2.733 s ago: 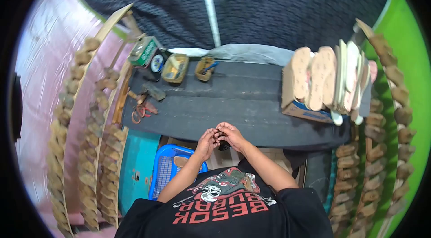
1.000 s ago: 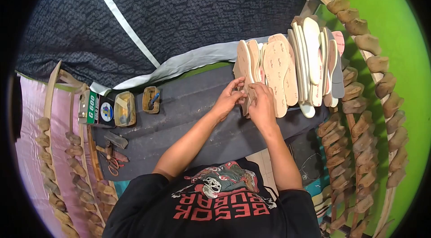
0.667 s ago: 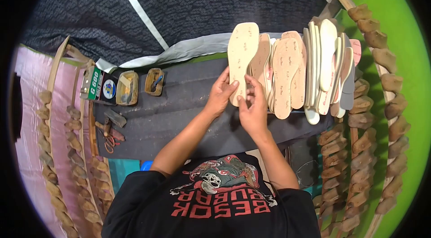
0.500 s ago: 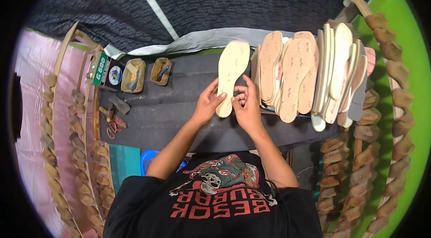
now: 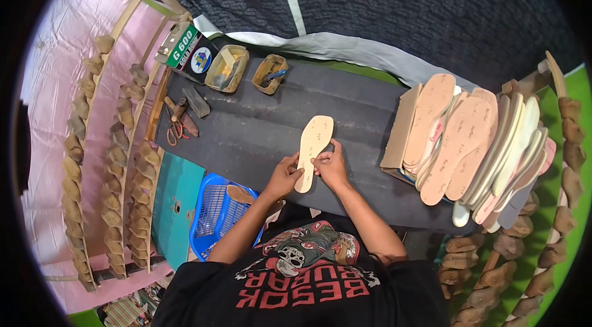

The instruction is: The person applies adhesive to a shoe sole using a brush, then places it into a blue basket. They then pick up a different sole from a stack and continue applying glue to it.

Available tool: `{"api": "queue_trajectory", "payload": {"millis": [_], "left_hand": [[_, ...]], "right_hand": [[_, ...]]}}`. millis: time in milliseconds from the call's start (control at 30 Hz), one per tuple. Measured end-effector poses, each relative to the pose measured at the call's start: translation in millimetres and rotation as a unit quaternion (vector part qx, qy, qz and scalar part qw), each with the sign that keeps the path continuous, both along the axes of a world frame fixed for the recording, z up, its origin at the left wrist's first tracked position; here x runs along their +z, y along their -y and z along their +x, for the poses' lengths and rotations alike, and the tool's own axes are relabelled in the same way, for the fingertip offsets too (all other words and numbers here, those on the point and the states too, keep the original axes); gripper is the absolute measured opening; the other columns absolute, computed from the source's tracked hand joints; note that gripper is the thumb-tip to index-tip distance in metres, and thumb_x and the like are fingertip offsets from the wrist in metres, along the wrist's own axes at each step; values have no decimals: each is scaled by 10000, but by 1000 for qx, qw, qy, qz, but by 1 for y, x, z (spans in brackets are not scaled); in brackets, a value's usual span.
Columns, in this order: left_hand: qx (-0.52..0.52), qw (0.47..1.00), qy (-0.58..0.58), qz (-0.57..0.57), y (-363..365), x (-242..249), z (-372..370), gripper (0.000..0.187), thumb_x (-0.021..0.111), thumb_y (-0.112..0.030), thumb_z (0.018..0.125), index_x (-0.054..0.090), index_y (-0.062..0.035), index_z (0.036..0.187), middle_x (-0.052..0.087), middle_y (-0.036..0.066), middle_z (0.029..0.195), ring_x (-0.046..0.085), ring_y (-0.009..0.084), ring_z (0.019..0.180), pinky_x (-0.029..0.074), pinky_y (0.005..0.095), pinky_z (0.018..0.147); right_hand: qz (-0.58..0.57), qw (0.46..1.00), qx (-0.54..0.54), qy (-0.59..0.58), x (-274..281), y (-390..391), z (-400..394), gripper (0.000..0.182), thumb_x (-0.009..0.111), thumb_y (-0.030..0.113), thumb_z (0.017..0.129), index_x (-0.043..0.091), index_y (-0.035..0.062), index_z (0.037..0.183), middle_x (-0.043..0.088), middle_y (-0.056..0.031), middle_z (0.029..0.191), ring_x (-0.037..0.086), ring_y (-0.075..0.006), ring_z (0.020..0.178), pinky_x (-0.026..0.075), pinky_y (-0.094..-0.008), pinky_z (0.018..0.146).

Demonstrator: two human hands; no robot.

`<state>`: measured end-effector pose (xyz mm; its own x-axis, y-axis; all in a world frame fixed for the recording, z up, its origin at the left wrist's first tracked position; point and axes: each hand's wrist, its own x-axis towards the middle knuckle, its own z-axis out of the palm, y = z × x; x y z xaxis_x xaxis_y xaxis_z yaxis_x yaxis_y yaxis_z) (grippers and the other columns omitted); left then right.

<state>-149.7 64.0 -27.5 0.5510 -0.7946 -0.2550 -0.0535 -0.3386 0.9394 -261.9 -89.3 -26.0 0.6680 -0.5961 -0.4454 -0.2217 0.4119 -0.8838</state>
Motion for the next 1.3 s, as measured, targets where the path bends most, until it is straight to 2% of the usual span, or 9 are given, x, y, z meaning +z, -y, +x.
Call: {"api": "queue_trajectory", "payload": {"millis": [233, 333, 533, 633, 733, 867, 1033, 1167, 1300], "left_hand": [[-64, 994, 85, 37, -2, 18, 24, 641, 729, -56, 876, 499, 29, 1468, 633, 133, 1063, 651, 178, 800, 544, 331, 740], [-90, 992, 69, 55, -6, 31, 30, 594, 731, -92, 868, 533, 17, 1417, 658, 118, 940, 642, 194, 781, 531, 346, 721], [-100, 978, 181, 36, -8, 20, 65, 481, 699, -134, 902, 588, 7, 1348, 647, 76, 873, 622, 171, 739, 513, 334, 692], [-109, 991, 70, 44, -9, 19, 94, 415, 674, -109, 928, 607, 8, 1320, 629, 41, 855, 610, 124, 737, 511, 315, 688], [-77, 997, -30, -6, -10, 0, 124, 340, 605, -63, 978, 616, -9, 1314, 619, -5, 908, 611, 81, 767, 513, 262, 699], [50, 967, -245, -43, 7, 17, 153, 261, 523, -87, 1032, 628, -5, 1257, 640, 32, 996, 668, 138, 881, 567, 286, 770], [182, 875, -435, -109, 30, 3, 189, 295, 494, -194, 1061, 545, -29, 1300, 623, 114, 1137, 678, 247, 1007, 600, 403, 897], [154, 880, -435, -111, 47, 8, 196, 333, 492, -236, 1063, 523, -36, 1328, 602, 130, 1195, 670, 262, 1035, 597, 422, 913], [140, 889, -425, -99, 58, 12, 200, 329, 483, -255, 1066, 542, -54, 1320, 609, 112, 1202, 671, 247, 1025, 586, 403, 885]], "right_hand": [[-60, 997, 43, -40, 18, -4, 10, 1072, 732, -92, 855, -1, 36, 1627, 625, -110, 871, 670, -175, 647, 590, -311, 576], [-105, 991, 62, -61, 17, -6, 11, 1075, 735, -96, 846, 12, 47, 1629, 621, -106, 845, 669, -176, 641, 592, -313, 572], [-119, 987, 33, -103, 20, -10, 17, 1012, 748, -84, 833, 112, 58, 1608, 622, -95, 814, 657, -172, 618, 573, -306, 545], [-184, 971, 13, -153, 25, -15, 24, 818, 734, -52, 859, 277, 37, 1531, 616, -68, 807, 629, -147, 612, 529, -289, 540], [-382, 911, -40, -150, 23, -10, 33, 579, 710, -8, 898, 428, 25, 1403, 599, -35, 795, 589, -118, 611, 469, -268, 539], [-237, 969, -45, -50, 0, 21, 78, 410, 684, 28, 942, 499, 16, 1308, 583, -23, 796, 561, -101, 614, 423, -246, 530], [-131, 991, -37, 17, 32, 41, 167, 516, 725, 116, 956, 445, 22, 1379, 614, -36, 820, 585, -112, 627, 461, -253, 531], [-72, 993, -74, 57, 49, 53, 220, 627, 743, 202, 968, 380, 22, 1446, 627, -36, 829, 590, -110, 627, 459, -248, 522], [-88, 995, -31, 40, 26, 70, 244, 457, 698, 262, 1003, 487, 44, 1345, 625, -31, 827, 577, -101, 615, 466, -250, 528]]}}
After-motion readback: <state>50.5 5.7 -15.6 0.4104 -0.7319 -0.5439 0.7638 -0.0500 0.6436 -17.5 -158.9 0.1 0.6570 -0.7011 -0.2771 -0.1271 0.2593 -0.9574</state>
